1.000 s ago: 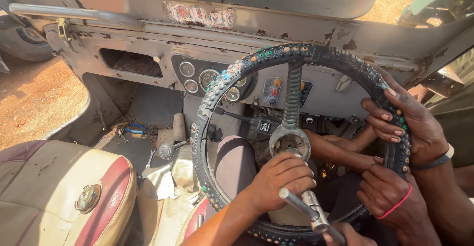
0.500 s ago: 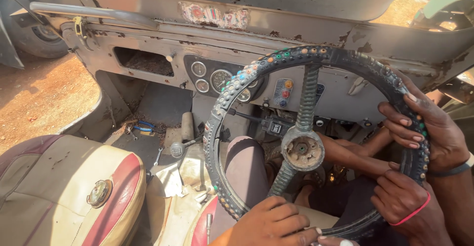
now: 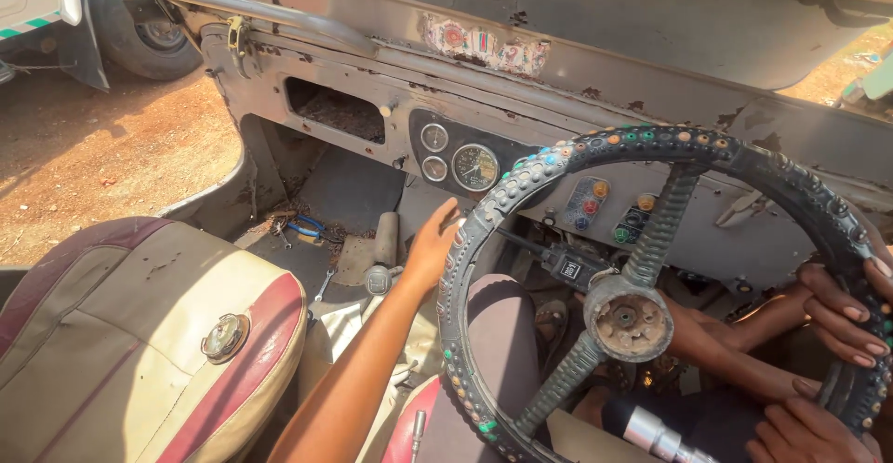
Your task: Loosening and removing the center mounting components of a vehicle's steering wheel to disassemble the steering column.
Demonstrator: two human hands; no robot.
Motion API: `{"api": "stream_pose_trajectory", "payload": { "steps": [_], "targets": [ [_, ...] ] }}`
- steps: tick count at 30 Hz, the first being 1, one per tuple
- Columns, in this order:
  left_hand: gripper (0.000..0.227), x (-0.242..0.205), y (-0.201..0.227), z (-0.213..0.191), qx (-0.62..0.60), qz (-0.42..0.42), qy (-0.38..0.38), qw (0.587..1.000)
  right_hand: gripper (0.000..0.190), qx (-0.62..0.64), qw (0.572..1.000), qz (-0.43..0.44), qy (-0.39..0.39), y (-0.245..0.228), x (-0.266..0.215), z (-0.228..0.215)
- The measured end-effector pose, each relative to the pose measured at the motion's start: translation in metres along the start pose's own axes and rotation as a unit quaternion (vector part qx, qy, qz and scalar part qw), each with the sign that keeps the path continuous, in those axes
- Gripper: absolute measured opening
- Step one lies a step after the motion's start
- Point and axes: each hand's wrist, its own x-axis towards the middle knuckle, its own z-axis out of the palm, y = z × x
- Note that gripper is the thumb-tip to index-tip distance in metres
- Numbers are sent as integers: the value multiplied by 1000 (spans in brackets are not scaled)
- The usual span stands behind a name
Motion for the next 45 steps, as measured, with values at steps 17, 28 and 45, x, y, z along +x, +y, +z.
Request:
{"api": "stream_pose_trajectory", "payload": {
  "steps": [17,28,45],
  "targets": [
    [44,31,-61,39,104,123,-119,980,4,-200,969,100,101,-246,140,-391],
    [19,14,-42,65,-586,-149,-90,792,16,-189,960,199,60,-245,138,-378],
    [12,15,-38,71,-614,-95,-147,770,15,580,765,90,264,-217,98,-272]
  ]
}}
